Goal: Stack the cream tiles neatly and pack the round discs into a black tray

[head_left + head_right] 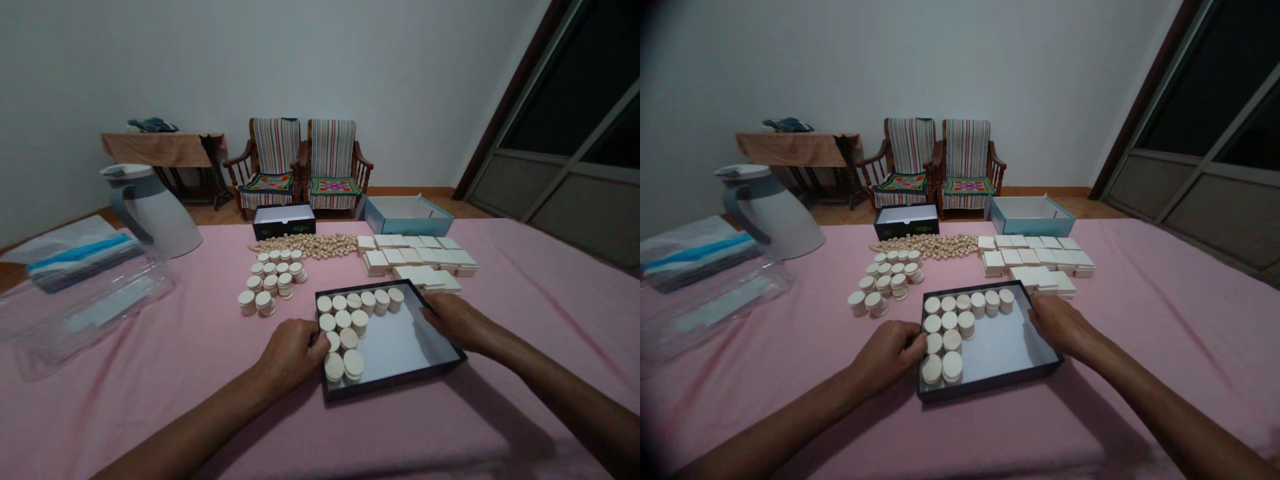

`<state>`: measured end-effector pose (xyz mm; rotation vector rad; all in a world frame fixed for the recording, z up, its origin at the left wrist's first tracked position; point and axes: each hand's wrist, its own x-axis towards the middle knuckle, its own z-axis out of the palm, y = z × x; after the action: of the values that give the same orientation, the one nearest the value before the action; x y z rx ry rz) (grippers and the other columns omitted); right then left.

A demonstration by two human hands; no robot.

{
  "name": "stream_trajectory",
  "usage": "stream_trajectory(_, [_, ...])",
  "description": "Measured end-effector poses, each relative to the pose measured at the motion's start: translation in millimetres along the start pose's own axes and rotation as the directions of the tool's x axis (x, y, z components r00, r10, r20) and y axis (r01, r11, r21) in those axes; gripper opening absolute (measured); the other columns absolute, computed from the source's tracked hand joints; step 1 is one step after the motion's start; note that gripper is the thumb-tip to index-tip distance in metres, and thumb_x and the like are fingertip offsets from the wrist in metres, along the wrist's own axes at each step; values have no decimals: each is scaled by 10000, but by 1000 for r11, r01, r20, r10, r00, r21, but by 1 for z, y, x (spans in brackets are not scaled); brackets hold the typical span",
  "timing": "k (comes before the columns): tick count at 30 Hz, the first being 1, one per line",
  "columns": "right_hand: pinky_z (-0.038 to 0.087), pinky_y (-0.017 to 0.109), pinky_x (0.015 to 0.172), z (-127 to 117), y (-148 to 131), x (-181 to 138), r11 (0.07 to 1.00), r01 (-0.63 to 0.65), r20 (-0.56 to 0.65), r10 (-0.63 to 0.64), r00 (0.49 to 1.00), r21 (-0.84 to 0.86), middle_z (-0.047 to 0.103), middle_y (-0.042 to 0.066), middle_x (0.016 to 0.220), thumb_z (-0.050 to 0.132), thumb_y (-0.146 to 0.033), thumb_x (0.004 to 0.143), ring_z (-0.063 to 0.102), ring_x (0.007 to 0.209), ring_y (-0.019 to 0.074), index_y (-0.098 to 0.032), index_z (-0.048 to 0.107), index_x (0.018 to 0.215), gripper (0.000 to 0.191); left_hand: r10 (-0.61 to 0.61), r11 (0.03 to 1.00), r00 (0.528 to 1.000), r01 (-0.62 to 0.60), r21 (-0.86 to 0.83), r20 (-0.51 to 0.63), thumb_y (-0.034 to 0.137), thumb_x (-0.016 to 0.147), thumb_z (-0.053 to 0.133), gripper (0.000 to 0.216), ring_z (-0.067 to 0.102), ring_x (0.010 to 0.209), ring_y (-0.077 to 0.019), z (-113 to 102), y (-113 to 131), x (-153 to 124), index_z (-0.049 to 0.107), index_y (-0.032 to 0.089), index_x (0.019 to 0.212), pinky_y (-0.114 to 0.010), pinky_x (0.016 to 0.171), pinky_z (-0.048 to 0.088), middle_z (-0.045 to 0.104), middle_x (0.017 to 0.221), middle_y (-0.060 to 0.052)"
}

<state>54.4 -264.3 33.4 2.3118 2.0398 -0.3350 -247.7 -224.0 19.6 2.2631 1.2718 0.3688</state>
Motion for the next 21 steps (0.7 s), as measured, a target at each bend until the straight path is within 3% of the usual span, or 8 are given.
stream_trajectory(5, [388,285,671,-8,-10,2,996,16,-84,-23,996,-84,687,163,899,400,-247,896,636,853,252,-135,626,876,253,-37,998,999,37,47,2,257,774,404,292,410,462,-104,-10,-4,3,386,173,495,-250,484,178,442,470,13])
stream_trajectory(10, [359,294,619,-11,-23,25,992,-6,-106,-7,994,-122,684,170,884,390,-277,901,638,828,264,-119,627,869,287,-52,996,997,55,71,-53,266,794,381,314,463,494,-122,-28,-13,13,414,172,496,-246,496,206,506,496,-10])
stream_trajectory(15, [386,310,681,-6,-34,44,996,35,-77,-40,996,-76,685,184,955,386,-242,892,638,879,272,-101,623,995,295,-49,989,994,62,131,-94,251,786,381,304,445,479,-122,-29,-27,23,387,177,491,-254,495,192,480,485,-6])
stream_trajectory(21, [399,321,753,3,-34,47,999,44,-50,-46,998,-30,677,198,1018,383,-230,888,627,956,277,-86,503,1246,404,-36,991,991,52,123,-126,272,787,395,292,437,499,-120,-23,-38,28,380,178,511,-255,508,201,458,504,7])
